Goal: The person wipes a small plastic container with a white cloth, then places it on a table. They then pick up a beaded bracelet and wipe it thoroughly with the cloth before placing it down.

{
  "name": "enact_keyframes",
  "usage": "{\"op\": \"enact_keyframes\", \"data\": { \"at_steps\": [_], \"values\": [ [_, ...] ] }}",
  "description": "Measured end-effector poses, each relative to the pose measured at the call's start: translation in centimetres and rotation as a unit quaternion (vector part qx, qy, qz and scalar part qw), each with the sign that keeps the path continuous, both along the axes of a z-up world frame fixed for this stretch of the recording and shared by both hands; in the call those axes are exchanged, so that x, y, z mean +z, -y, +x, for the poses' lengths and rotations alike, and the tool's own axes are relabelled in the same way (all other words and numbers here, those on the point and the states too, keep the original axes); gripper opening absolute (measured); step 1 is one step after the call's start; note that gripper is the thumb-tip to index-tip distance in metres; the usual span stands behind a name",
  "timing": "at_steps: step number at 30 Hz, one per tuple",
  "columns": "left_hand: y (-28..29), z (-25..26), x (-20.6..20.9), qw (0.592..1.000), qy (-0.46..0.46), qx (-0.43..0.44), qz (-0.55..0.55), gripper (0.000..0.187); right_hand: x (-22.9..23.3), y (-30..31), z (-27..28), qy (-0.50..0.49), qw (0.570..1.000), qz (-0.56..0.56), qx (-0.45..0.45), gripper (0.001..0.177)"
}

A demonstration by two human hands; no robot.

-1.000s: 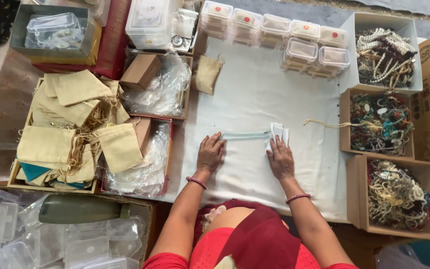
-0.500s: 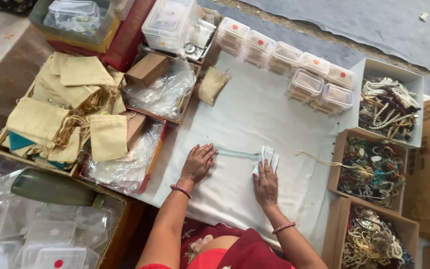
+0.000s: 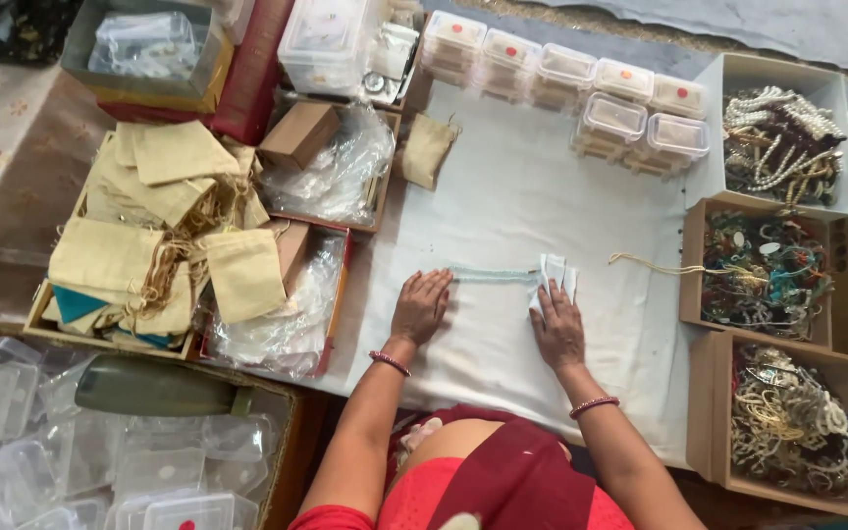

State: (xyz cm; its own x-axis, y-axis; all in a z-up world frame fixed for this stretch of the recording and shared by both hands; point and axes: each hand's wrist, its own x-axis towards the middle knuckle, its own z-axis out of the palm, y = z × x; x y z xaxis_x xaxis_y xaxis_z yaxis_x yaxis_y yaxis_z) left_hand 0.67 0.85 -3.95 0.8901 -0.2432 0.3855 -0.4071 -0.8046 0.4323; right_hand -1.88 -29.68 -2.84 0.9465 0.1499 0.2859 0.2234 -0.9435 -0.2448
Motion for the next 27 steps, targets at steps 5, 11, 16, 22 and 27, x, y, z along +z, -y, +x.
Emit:
{"op": "enact_keyframes", "data": {
  "at_steps": [5, 11, 16, 22, 27],
  "values": [
    [0.0, -0.3, 0.2, 1.000, 0.021, -0.022, -0.003, 0.044, -0.2, -0.1, 0.1, -0.008, 1.000, 0.002, -0.005, 0.048],
    [0.2, 0.1, 0.7, 0.998, 0.053, -0.007, 0.019, 0.056, -0.2, -2.1, 2.3, 0.015, 0.996, 0.080, -0.033, 0.047],
    [-0.1, 0.1, 0.6, 1.000, 0.028, -0.001, -0.006, 0.064, 0.1, -3.6, 3.6, -0.017, 1.000, 0.004, -0.009, 0.049],
    [-0.3, -0.1, 2.3, 0.999, -0.010, -0.007, -0.037, 0.069, -0.1, -3.6, 3.6, -0.027, 0.999, 0.009, -0.018, 0.049],
    [0.0, -0.1, 1.5, 1.000, -0.010, 0.000, -0.026, 0.072, -0.3, -3.2, 3.6, -0.027, 0.999, 0.014, -0.024, 0.049]
  ]
}}
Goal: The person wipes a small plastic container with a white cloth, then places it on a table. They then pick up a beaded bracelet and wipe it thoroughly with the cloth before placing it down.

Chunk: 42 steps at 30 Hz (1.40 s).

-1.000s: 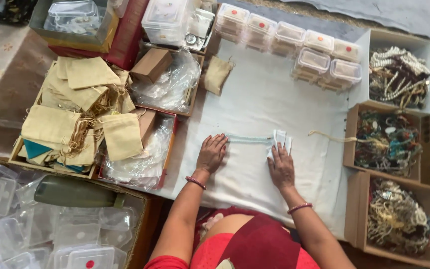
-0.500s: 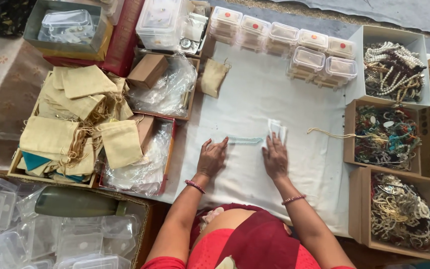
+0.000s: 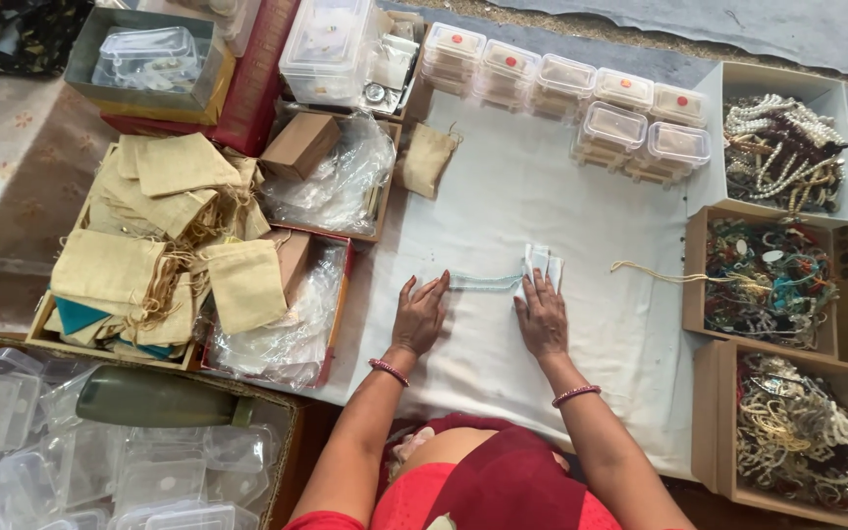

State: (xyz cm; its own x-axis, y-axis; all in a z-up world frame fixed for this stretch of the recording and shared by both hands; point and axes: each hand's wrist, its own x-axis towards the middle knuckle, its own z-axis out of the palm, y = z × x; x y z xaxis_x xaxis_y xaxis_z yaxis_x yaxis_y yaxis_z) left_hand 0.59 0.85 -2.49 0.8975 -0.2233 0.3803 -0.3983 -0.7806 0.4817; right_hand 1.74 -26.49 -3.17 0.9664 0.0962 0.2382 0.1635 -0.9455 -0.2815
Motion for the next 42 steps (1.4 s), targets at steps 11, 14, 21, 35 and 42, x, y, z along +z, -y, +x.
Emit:
{"op": "enact_keyframes", "data": {
  "at_steps": [11, 14, 21, 35, 42],
  "values": [
    [0.3, 4.2, -1.3, 0.984, 0.017, 0.037, -0.175, 0.095, -0.7, 0.3, 0.2, 0.023, 0.997, 0.000, -0.072, 0.052],
    [0.4, 4.9, -2.8, 0.985, -0.038, 0.067, -0.151, 0.095, -0.5, 0.2, 1.0, 0.026, 0.997, -0.002, -0.068, 0.053],
    [0.3, 3.8, -1.7, 0.993, 0.043, 0.051, -0.101, 0.092, -0.5, -1.5, 0.5, 0.020, 0.999, 0.012, -0.047, 0.052],
    [0.3, 3.6, -2.2, 0.993, 0.042, 0.053, -0.093, 0.095, 1.4, 0.0, -0.2, 0.043, 0.995, -0.040, 0.080, 0.054],
    [0.1, 3.3, -1.5, 0.990, 0.035, 0.061, -0.118, 0.091, 0.3, 0.5, -0.2, -0.002, 1.000, -0.022, -0.019, 0.054]
  ]
}}
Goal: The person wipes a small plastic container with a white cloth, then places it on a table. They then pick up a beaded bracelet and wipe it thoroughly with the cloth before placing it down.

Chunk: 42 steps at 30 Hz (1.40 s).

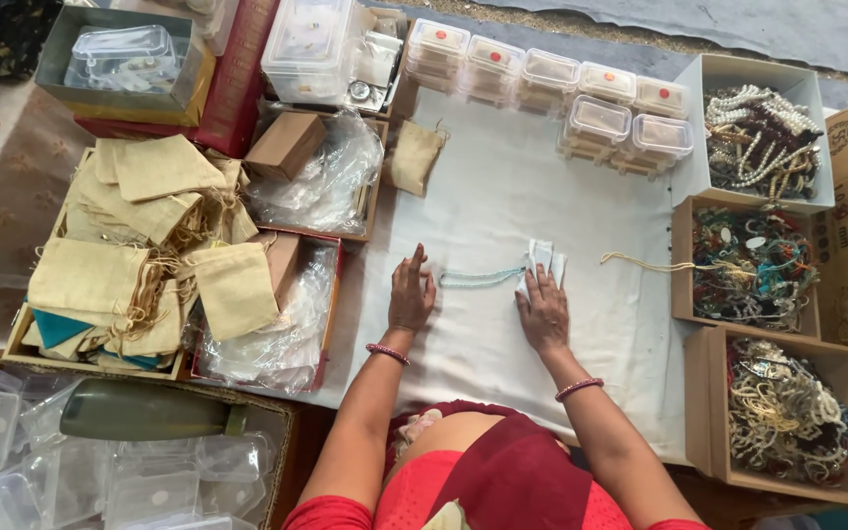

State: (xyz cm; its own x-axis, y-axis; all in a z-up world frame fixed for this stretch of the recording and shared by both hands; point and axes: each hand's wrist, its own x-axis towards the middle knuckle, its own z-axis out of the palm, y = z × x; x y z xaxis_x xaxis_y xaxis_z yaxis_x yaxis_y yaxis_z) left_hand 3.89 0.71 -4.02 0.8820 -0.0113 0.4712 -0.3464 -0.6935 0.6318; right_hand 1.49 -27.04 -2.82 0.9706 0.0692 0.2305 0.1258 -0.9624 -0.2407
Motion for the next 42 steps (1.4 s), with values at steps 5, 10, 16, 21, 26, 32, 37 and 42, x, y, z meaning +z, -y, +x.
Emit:
{"op": "enact_keyframes", "data": {
  "at_steps": [5, 10, 16, 21, 26, 32, 37, 42],
  "values": [
    [0.2, 0.3, -0.2, 0.992, -0.039, -0.016, -0.115, 0.084, 0.1, -2.6, 0.7, 0.031, 0.996, 0.076, -0.019, 0.051],
    [0.1, 0.3, 0.4, 0.988, -0.088, -0.012, -0.124, 0.083, 1.3, -5.6, 0.6, 0.062, 0.990, 0.081, 0.093, 0.051],
    [-0.3, 0.1, 0.7, 0.992, -0.079, -0.014, -0.101, 0.084, 0.8, -4.5, 0.3, 0.033, 0.991, 0.070, 0.106, 0.050],
    [-0.4, 0.1, 0.1, 0.995, -0.066, -0.015, -0.070, 0.088, 0.2, -4.1, 0.5, 0.012, 0.994, 0.051, 0.091, 0.049],
    [-0.1, 0.2, 0.5, 0.999, -0.042, -0.020, -0.024, 0.092, -0.2, -4.0, 0.6, 0.012, 0.995, 0.050, 0.090, 0.049],
    [0.2, -0.2, 0.6, 1.000, -0.026, -0.016, 0.002, 0.090, -0.2, -4.0, 0.4, 0.006, 0.995, 0.049, 0.090, 0.050],
    [0.2, -0.2, 1.9, 0.999, -0.003, -0.016, -0.042, 0.088, -0.2, -4.0, 0.5, 0.006, 0.995, 0.046, 0.087, 0.050],
    [0.1, -0.3, 1.3, 0.992, -0.091, -0.023, -0.086, 0.091, 0.0, -4.0, 0.4, 0.007, 0.995, 0.049, 0.088, 0.050]
  ]
}}
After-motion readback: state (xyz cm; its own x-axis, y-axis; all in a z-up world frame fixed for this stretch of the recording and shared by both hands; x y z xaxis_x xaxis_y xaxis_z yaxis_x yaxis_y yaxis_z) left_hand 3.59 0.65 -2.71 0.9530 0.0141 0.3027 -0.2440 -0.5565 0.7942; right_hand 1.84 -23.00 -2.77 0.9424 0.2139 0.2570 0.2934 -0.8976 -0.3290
